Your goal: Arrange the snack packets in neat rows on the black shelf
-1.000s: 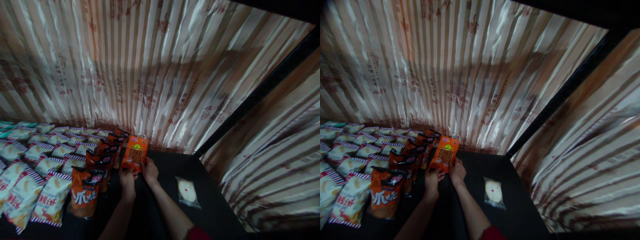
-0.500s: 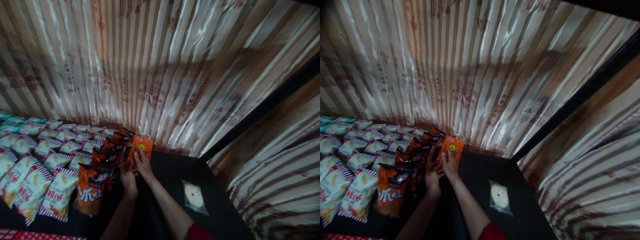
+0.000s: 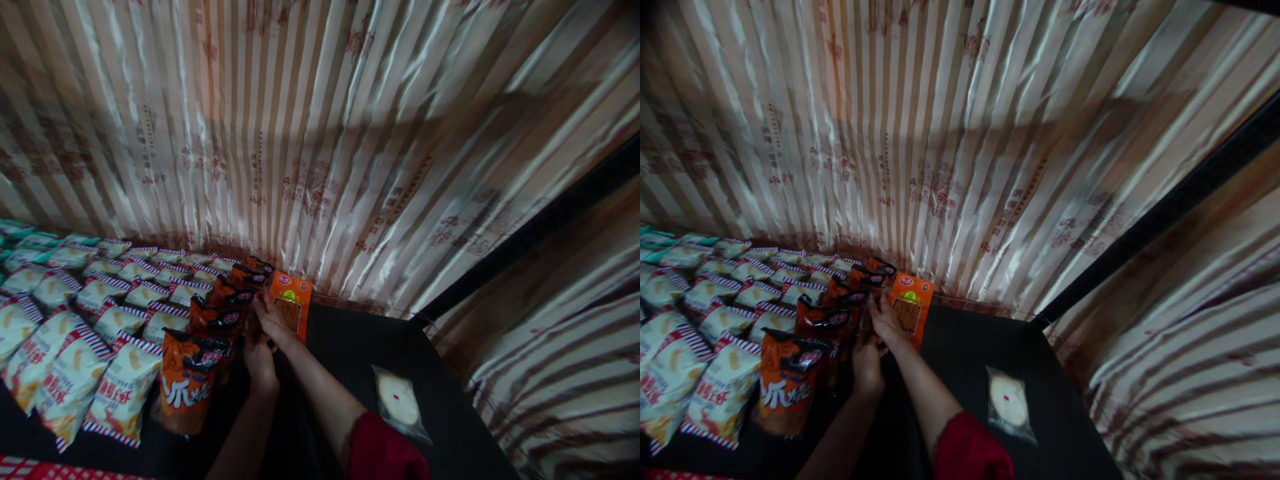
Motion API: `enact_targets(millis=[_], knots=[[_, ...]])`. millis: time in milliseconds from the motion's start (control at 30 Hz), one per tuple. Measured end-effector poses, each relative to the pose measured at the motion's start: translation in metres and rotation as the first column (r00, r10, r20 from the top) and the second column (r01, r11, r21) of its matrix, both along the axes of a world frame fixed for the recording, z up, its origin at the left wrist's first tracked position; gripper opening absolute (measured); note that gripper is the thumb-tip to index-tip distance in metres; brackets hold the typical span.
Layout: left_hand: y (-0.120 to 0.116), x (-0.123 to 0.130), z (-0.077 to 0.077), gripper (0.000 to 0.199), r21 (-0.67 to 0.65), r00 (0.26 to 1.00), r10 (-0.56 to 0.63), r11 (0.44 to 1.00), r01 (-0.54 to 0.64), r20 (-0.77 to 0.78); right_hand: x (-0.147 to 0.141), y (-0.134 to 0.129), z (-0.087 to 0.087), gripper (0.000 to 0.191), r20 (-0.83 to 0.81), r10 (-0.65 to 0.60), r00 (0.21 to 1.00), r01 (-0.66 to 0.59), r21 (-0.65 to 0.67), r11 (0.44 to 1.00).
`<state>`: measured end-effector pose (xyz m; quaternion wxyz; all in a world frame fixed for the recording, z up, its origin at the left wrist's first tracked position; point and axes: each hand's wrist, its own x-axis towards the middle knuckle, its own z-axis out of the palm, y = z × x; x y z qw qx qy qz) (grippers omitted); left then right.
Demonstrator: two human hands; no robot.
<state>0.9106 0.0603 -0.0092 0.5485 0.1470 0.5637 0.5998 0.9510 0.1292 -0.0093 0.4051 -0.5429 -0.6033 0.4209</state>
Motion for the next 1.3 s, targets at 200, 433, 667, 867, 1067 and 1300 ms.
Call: enact_targets(millis=[200, 433, 667, 867, 1067, 1300], knots=[[0.003, -0.003, -0.001, 0.035, 0.024, 0.999, 0.008, 1.000, -0.007, -0.046, -0.006, 0.004, -0.003, 0.060, 0.032, 0.010, 0.999, -0.011, 0.016, 1.000], [0.010, -0.004, -0.014, 0.028, 0.009, 0.994, 0.021, 1.000, -0.020, -0.110, -0.009, -0.003, 0.008, 0.054, 0.054, -0.008, 0.999, 0.007, 0.027, 1.000], [0.009, -0.007, -0.012, 0.028, 0.017, 0.999, -0.004, 1.000, 0.005, -0.053, -0.012, -0.002, 0.013, 0.045, 0.069, -0.024, 0.997, 0.019, 0.072, 0.997], [0.007, -0.006, -0.015, 0.026, 0.035, 0.995, 0.005, 0.999, -0.001, -0.095, -0.009, -0.008, 0.009, 0.045, 0.066, -0.088, 0.994, 0.085, 0.045, 0.995], [0.008, 0.001, -0.028, 0.019, 0.097, 0.991, 0.039, 0.995, -0.027, -0.126, 0.002, -0.028, 0.004, 0.041, 0.088, -0.257, 0.962, 0.253, 0.058, 0.966], [-0.019, 0.022, -0.028, 0.019, 0.127, 0.986, -0.130, 0.982, 0.143, -0.106, 0.032, -0.076, -0.001, 0.034, 0.067, -0.351, 0.934, 0.347, 0.063, 0.936]])
